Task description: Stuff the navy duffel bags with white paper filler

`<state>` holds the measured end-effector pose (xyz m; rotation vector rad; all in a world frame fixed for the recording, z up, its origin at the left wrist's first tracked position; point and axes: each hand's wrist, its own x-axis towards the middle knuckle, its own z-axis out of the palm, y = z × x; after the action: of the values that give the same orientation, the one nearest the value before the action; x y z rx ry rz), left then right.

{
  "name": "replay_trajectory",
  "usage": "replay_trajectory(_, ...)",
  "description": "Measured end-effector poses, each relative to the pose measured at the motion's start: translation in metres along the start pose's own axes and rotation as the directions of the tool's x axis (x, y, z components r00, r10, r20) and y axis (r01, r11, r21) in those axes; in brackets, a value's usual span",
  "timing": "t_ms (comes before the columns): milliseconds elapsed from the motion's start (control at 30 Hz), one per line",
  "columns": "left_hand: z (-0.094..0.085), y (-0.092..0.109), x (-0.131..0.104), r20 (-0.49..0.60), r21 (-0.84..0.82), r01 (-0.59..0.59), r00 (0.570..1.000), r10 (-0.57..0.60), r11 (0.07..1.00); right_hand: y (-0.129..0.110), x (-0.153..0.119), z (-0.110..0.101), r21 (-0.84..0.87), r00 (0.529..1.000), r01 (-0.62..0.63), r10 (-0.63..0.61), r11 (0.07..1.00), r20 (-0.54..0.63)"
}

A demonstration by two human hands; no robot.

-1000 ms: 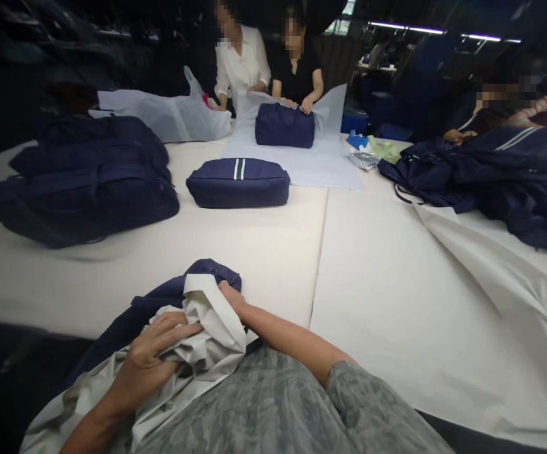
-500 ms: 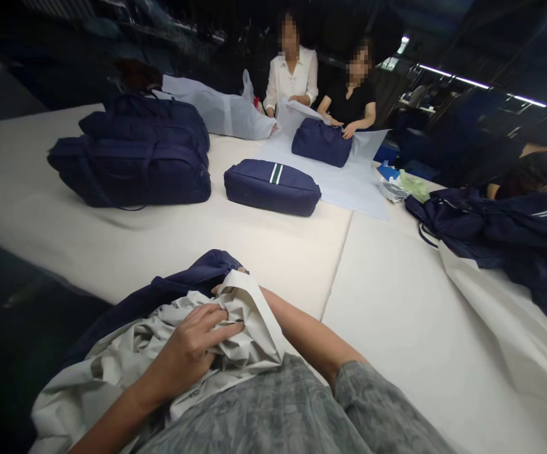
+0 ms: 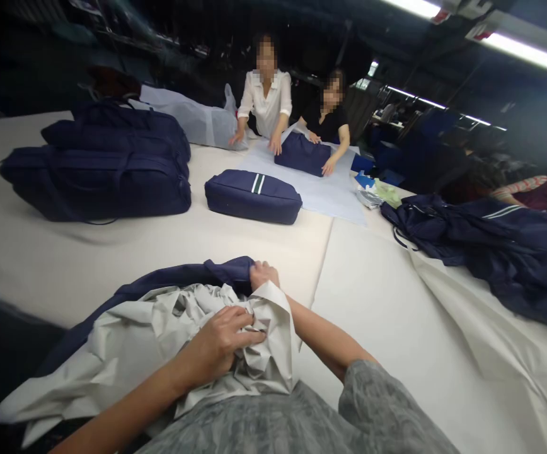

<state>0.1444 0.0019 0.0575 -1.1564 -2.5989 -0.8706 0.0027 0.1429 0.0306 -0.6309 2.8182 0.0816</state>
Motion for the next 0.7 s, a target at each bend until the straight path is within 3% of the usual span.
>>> replay_trajectory(67, 0.008, -0.004, 0.011, 0.062, 0.0, -0.011, 0.998, 0.011, 1.0, -0.005, 0.003, 0.003, -0.054, 0.963, 0.227, -0.232, 0.972, -0.14)
replay_trajectory(100, 0.01, -0.005, 0.016, 0.074, 0.005, -0.007, 0.997, 0.007, 1.0, -0.009, 0.007, 0.003, -0.103, 0.898, 0.379, -0.393, 0.92, -0.2)
replay_trajectory(167, 0.01, -0.005, 0.022, 0.08, 0.01, 0.003, 0.997, -0.004, 1.0, -0.019, 0.02, 0.0, -0.211, 0.708, 0.622, -0.656, 0.754, -0.26)
replay_trajectory(200, 0.009, -0.006, 0.024, 0.08, 0.006, 0.01, 0.997, -0.01, 1.0, -0.024, 0.029, -0.003, -0.243, 0.646, 0.676, -0.718, 0.696, -0.258)
replay_trajectory(233, 0.008, -0.006, 0.025, 0.08, -0.001, 0.017, 0.997, -0.017, 1.0, -0.028, 0.039, -0.005, -0.258, 0.62, 0.701, -0.747, 0.665, -0.241)
replay_trajectory(267, 0.006, -0.007, 0.024, 0.075, -0.007, 0.026, 0.997, -0.025, 1.0, -0.031, 0.049, -0.007, -0.255, 0.627, 0.705, -0.75, 0.661, -0.211)
replay_trajectory(367, -0.001, -0.014, 0.015, 0.038, 0.011, 0.104, 0.994, -0.104, 0.995, -0.033, 0.079, -0.009, -0.129, 0.719, 0.671, -0.683, 0.73, -0.124)
replay_trajectory(467, -0.007, -0.031, -0.004, -0.045, 0.117, 0.304, 0.953, -0.301, 0.946, -0.028, 0.101, -0.007, 0.202, 0.759, 0.651, -0.621, 0.732, -0.196)
replay_trajectory(567, -0.007, -0.054, -0.016, 0.02, 0.281, 0.52, 0.837, -0.547, 0.806, -0.026, 0.112, -0.004, 0.535, 0.817, 0.573, -0.478, 0.621, -0.322)
replay_trajectory(633, -0.001, -0.07, -0.01, 0.142, 0.412, 0.569, 0.731, -0.668, 0.711, -0.028, 0.114, -0.003, 0.641, 0.866, 0.498, -0.377, 0.584, -0.329)
replay_trajectory(700, 0.009, -0.086, 0.006, 0.229, 0.512, 0.553, 0.649, -0.725, 0.657, -0.03, 0.113, -0.004, 0.683, 0.886, 0.461, -0.342, 0.567, -0.314)
